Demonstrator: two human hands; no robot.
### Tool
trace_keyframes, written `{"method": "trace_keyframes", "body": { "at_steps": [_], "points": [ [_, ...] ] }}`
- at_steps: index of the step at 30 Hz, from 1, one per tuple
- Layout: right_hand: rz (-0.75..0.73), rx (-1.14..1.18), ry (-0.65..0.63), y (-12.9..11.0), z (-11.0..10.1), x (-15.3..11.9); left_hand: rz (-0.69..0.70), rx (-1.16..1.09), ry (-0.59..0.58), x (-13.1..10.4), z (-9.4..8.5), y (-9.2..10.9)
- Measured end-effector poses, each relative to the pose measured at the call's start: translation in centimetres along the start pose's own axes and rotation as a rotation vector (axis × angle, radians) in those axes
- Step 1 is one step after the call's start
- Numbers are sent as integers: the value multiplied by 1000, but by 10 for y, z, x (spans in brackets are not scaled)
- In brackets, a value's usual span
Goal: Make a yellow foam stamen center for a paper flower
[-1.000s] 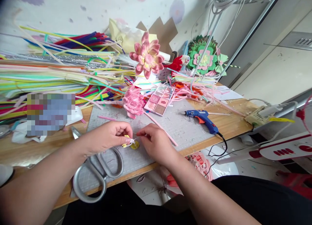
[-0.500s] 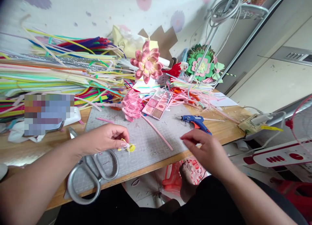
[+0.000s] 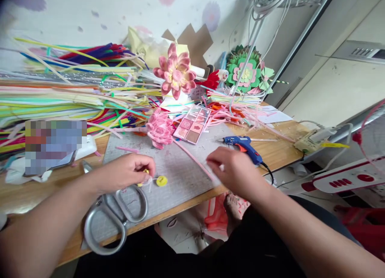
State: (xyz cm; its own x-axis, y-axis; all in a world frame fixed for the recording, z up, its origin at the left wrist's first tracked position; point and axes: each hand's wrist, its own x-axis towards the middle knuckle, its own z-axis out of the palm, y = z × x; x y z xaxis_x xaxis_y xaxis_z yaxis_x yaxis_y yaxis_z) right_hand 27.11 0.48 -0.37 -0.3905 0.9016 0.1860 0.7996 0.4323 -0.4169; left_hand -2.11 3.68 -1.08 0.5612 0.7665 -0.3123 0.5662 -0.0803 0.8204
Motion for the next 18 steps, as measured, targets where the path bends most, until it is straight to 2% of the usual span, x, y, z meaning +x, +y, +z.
{"method": "trace_keyframes", "body": {
  "at_steps": [1,3,6,10,14,18],
  "points": [
    [116,-84,42,18,-10,-3,12,11,-16,-1,-2,0],
    [457,-217,56,54,-29,-13,12,113,-71,-3,-4,-1],
    [645,-270,115,97,-44,-30,42,155,-87,-2,-6,-6],
    [660,-152,99,119,-36,-30,79,163,-94,1,-7,-8],
    [615,-4,69,120,-24,-11,66,191,-104,-3,-9,-1],
    [621,109,149,122,-28,-5,70,265,-128,-10,-8,9]
  ]
}}
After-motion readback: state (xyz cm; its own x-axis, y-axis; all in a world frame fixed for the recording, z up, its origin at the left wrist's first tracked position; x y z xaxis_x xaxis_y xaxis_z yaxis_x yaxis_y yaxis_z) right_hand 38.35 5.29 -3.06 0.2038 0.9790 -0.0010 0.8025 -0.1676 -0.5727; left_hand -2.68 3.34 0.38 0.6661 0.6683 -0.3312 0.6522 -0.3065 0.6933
